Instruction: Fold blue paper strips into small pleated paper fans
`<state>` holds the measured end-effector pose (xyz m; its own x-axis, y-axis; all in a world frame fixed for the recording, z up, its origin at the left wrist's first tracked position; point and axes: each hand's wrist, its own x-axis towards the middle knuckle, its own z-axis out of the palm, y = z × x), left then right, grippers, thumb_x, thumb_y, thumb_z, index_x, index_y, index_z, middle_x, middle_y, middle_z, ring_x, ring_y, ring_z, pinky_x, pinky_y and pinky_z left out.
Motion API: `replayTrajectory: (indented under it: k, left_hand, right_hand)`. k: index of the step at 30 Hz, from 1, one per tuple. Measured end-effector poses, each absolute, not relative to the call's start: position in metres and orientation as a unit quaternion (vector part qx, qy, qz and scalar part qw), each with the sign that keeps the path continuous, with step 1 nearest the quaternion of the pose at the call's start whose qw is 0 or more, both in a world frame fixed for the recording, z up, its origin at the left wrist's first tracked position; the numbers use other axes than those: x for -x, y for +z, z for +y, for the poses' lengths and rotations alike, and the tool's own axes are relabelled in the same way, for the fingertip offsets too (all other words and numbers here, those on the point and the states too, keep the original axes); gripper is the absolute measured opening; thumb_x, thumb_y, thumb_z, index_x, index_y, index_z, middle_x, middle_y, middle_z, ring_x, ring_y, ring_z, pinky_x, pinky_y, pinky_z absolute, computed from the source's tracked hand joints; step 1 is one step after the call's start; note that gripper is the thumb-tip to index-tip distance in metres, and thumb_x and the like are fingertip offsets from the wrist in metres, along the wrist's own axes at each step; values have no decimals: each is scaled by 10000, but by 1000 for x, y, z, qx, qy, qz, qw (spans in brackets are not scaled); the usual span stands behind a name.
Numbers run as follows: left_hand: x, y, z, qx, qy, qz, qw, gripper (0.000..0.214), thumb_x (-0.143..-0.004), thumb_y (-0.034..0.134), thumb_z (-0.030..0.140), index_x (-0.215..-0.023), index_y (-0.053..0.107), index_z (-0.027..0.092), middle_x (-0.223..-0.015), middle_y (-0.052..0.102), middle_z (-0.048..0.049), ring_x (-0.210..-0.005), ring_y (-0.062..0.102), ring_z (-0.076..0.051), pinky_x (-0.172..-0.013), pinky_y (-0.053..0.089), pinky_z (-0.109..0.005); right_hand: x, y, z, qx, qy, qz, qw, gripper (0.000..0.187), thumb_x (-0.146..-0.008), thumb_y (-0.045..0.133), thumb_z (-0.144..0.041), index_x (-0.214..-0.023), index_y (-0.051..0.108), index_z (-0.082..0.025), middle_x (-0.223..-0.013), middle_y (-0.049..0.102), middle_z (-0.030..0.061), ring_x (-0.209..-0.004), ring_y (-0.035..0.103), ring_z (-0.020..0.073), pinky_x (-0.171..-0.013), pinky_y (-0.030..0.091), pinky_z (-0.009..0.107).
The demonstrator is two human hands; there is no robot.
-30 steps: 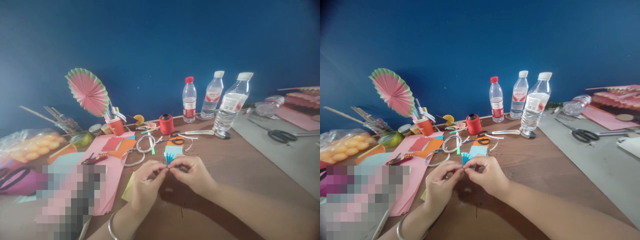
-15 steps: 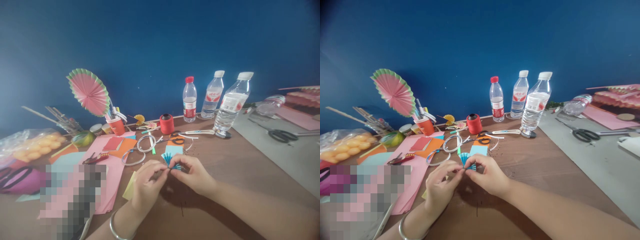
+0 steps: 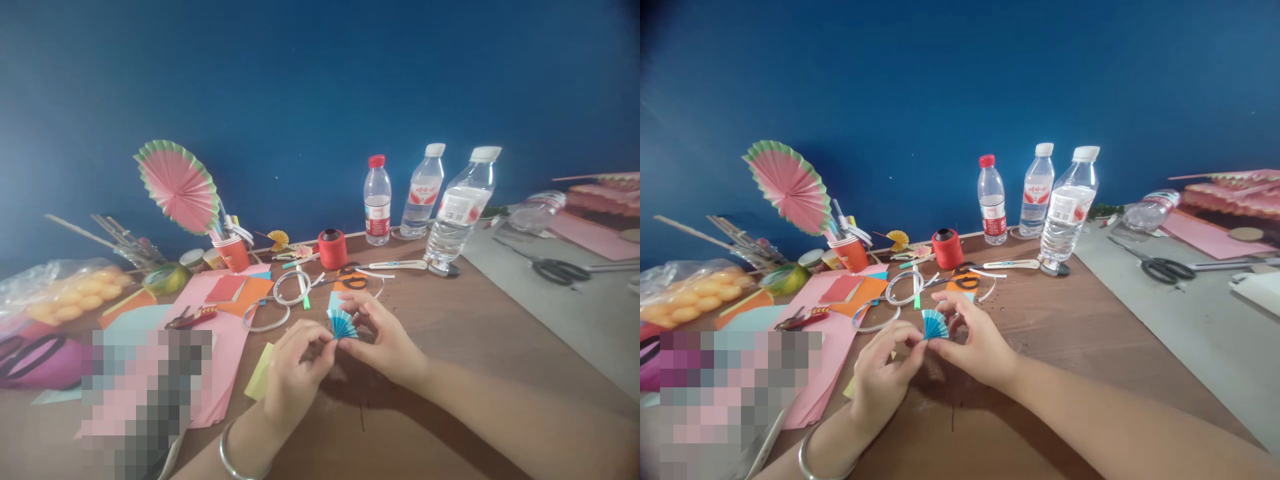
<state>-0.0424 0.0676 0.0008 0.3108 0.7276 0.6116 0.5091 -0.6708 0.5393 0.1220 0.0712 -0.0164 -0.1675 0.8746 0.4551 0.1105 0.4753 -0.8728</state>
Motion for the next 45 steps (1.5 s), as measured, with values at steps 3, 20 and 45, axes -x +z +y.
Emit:
replayTrajectory:
  k: [3,20,45]
  left_hand:
    - [42,1,68,-803,432,390,128,67,-760,526,151,-705,512,187,-680,549,0,-626,516,-110,-581,416,-212]
    - [43,0,68,-812,420,379,141,111,-767,515,122,-702,456,190,-688,505,19,-639,488,-100,-611,384,-212]
    - [45,-13,73,-757,481,408,172,224,-743,585,122,-920,614,255,-859,647,23,-713,614,-109,-657,499,-213]
  right_hand:
    - [-125,-14,73,357,333,-707,513,479,-718,614,-223,-1166,446,-243,-1073,547,62,-965,526,185,-753,473,300]
    - [-126,-12,72,356,341,-683,539,326,-685,643,-196,-993,536,-206,-925,593,29,-757,553,128,-690,483,262]
    - [-122,-19,72,399,266,-652,588,151,-712,625,-176,-841,560,-218,-798,599,-7,-662,558,105,-615,479,228]
